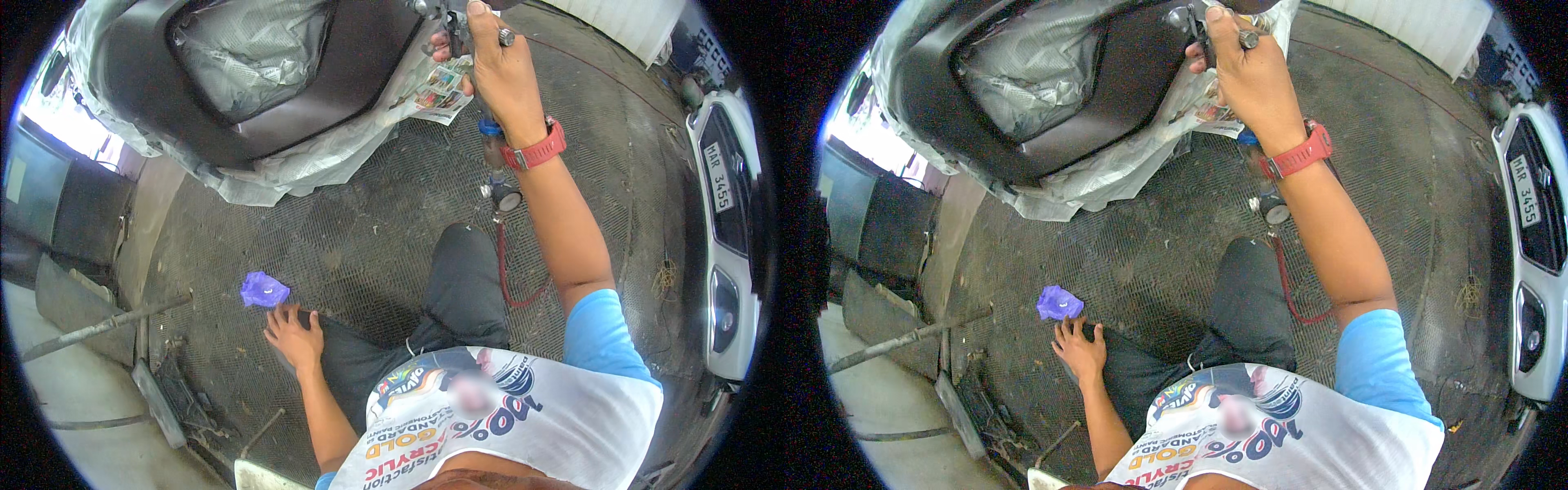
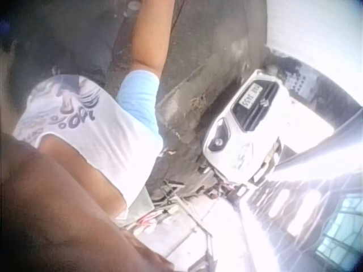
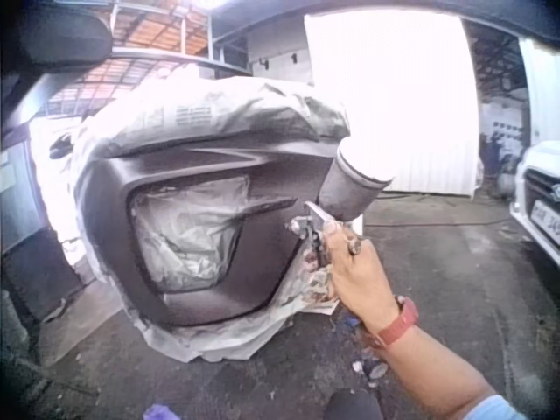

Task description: The person uses a spray gun to apply a coat of paint to a car bumper that is covered with newspaper and plastic sheeting. The person moves around the bumper to ensure even coverage on the front and side edges.

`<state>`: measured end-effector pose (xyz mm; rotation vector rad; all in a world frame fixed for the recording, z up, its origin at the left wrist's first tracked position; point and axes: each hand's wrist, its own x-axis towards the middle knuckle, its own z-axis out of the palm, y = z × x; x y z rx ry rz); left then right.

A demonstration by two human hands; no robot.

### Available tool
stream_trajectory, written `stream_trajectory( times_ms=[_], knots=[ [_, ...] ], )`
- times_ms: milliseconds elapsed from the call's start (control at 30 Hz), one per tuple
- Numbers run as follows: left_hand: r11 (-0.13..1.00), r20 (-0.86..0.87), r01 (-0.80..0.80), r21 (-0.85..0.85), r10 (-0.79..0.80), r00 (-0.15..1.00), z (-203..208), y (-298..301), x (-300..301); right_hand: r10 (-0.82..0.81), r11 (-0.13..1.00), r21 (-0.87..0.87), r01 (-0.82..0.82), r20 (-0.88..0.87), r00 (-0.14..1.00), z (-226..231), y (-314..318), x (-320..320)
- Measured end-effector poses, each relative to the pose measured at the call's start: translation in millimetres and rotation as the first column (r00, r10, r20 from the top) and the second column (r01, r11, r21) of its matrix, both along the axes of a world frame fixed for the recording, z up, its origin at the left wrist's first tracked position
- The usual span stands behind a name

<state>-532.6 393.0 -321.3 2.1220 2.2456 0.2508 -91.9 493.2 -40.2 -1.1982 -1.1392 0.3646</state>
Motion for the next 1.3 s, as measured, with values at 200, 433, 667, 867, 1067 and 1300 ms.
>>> stream_trajectory(
  times_ms=[200,433,667,867,1067,1300],
  knots=[
    [1.000,-0.015,0.013,-0.009,-0.013,1.000,-3,6,2,0.138,0.989,-0.027,-0.147,-0.203,0.969,-2,-2,7],
    [1.000,-0.001,0.007,-0.001,-0.007,1.000,-2,2,-1,-0.146,0.987,-0.076,0.140,-0.093,0.985,-16,-10,81],
    [1.000,-0.017,0.023,-0.002,-0.023,1.000,-2,4,4,-0.118,0.985,-0.134,0.112,-0.041,0.992,-28,-22,73],
    [0.999,-0.008,0.036,0.003,-0.036,0.999,-7,6,8,0.231,0.942,-0.236,-0.240,-0.065,0.971,-52,-32,3],
    [1.000,-0.006,0.026,-0.003,-0.026,1.000,-2,3,8,0.227,0.888,-0.404,-0.220,-0.033,0.973,-61,-30,7],
    [1.000,-0.015,0.015,0.000,-0.015,1.000,-2,-1,3,-0.191,0.976,-0.098,0.194,0.046,0.981,-33,-22,83]
  ],
)
